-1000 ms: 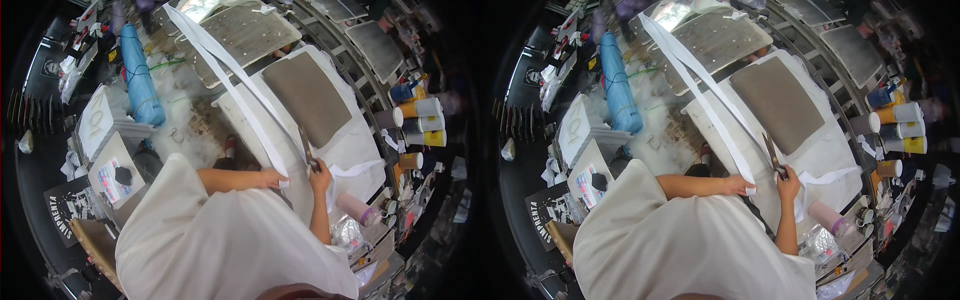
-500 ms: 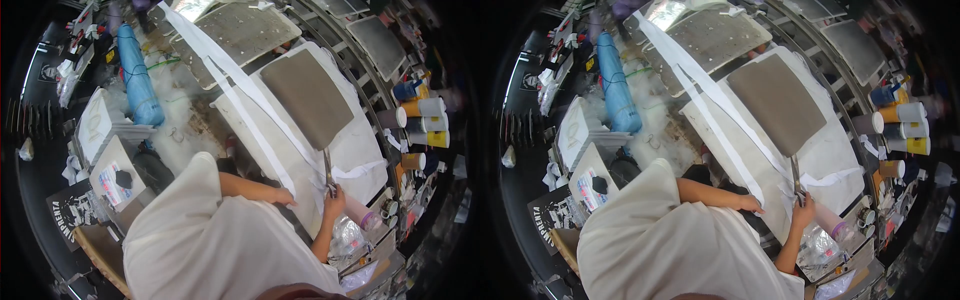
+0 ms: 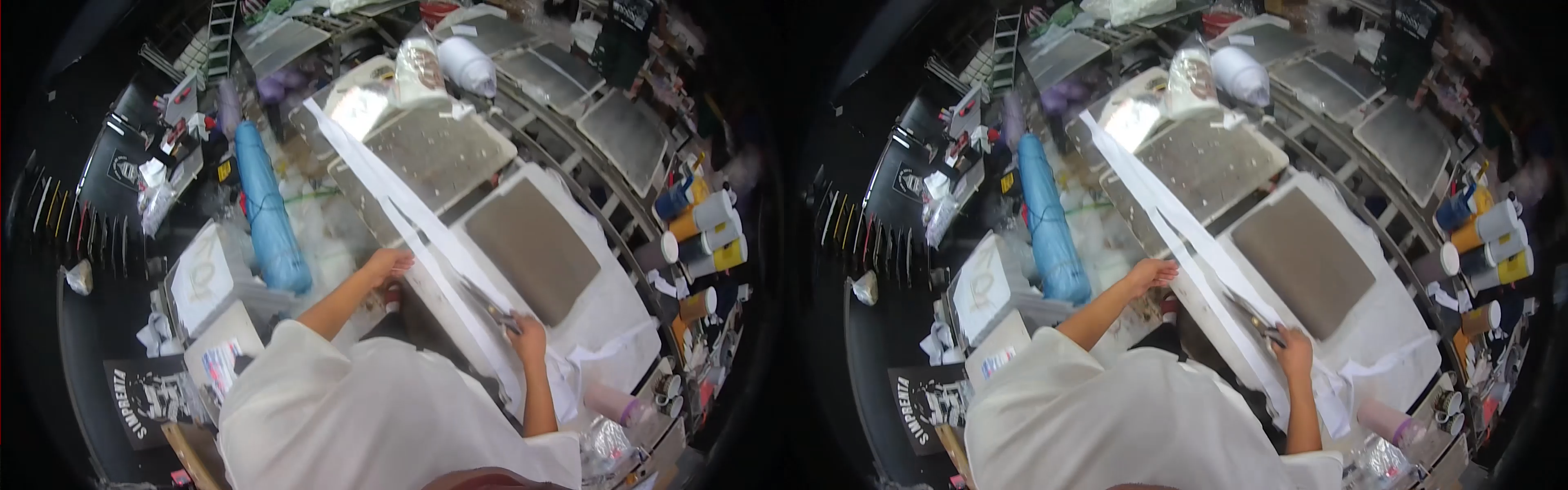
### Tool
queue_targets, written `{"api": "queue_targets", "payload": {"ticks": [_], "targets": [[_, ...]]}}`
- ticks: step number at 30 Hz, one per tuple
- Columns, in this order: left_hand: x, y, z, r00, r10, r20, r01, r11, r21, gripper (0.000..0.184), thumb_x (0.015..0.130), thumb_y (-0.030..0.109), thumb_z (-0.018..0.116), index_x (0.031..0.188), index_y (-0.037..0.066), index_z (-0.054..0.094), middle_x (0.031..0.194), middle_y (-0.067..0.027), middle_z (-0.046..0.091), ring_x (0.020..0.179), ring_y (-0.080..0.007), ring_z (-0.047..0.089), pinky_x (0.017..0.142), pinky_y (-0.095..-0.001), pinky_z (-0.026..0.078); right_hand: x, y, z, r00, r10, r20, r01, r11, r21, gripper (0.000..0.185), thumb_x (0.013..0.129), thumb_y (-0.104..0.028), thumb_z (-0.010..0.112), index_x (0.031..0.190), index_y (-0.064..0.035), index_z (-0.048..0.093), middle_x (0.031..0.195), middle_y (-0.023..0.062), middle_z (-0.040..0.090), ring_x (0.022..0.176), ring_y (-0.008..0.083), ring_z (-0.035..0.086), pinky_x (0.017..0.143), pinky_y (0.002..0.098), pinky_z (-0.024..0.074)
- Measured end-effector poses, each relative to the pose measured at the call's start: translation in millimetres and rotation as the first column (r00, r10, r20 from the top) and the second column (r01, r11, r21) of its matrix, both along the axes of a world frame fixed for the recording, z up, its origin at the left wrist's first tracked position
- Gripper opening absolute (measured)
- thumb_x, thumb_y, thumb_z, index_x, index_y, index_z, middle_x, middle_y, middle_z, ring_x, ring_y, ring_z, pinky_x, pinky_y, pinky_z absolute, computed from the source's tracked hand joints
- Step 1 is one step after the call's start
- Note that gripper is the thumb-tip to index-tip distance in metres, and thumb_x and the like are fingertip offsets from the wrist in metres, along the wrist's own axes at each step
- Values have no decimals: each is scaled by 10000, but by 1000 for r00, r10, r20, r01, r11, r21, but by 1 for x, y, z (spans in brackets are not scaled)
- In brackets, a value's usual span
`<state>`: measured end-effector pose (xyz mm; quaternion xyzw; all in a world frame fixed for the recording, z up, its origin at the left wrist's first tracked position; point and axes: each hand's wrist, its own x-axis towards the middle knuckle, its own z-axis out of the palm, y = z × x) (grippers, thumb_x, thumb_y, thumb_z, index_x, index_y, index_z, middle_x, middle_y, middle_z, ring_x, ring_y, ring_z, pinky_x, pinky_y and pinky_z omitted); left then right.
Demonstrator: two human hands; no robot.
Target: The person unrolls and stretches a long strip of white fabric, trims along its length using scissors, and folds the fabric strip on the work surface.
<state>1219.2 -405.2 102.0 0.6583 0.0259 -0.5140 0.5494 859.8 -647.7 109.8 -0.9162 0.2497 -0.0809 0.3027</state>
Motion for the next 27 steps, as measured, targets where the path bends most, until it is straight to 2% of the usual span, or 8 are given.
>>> {"api": "queue_targets", "payload": {"ticks": [9,11,13,20,22,23,26,27], "targets": [[249,55,-24,979,121,165,-96,984,-151,293,901,316,630,1035,57,656,930,-36,672,808,-119,619,710,-277,495,4,6,-50,836,-266,-480,132,946,-295,416,787,-60,601,1200,-96,627,1063,254,610,1014,388,603,878,471,500],[291,71,-53,976,38,216,-9,991,-137,285,901,314,629,1015,56,668,920,-35,677,779,-110,617,682,-272,494,8,18,-44,771,-344,-536,10,849,-529,288,828,-87,562,1095,-58,667,1009,235,636,956,374,623,847,466,512],[322,71,-47,965,-63,253,93,990,-106,276,899,317,631,995,62,681,918,-30,680,778,-102,613,678,-260,486,29,6,-32,616,-362,-700,-9,885,-466,211,871,-143,505,803,-52,683,876,186,668,840,350,645,727,460,524],[427,60,38,838,-389,383,380,919,102,240,899,290,626,993,79,687,924,-20,677,834,-92,601,726,-243,469,64,26,-29,734,-510,-448,304,837,-455,265,792,-25,501,973,20,689,912,232,647,898,417,614,814,474,491],[468,73,33,867,-318,384,303,948,100,245,900,290,625,998,73,685,928,-18,676,835,-93,602,731,-248,471,75,49,-38,779,-626,-6,488,614,-621,245,771,-17,495,908,44,689,933,255,643,934,433,600,832,497,468],[488,83,31,885,-250,393,230,968,100,251,902,289,623,1003,68,682,932,-16,675,837,-94,603,735,-252,474,78,50,-38,784,-621,-8,488,623,-611,245,771,-17,495,908,44,689,933,255,643,934,433,600,832,497,468],[537,115,11,928,-75,365,20,988,151,265,895,299,625,1005,64,677,929,-36,685,786,-111,621,678,-242,483,96,48,-30,416,-906,78,743,289,-604,223,796,-55,509,878,86,661,824,256,641,847,425,609,764,518,459],[555,117,15,919,-94,382,30,985,171,265,895,299,625,1005,64,677,929,-36,685,786,-111,621,678,-242,483,125,36,-25,359,-931,71,861,301,-410,185,782,-48,535,868,80,636,851,245,649,826,369,619,759,477,472]]}}
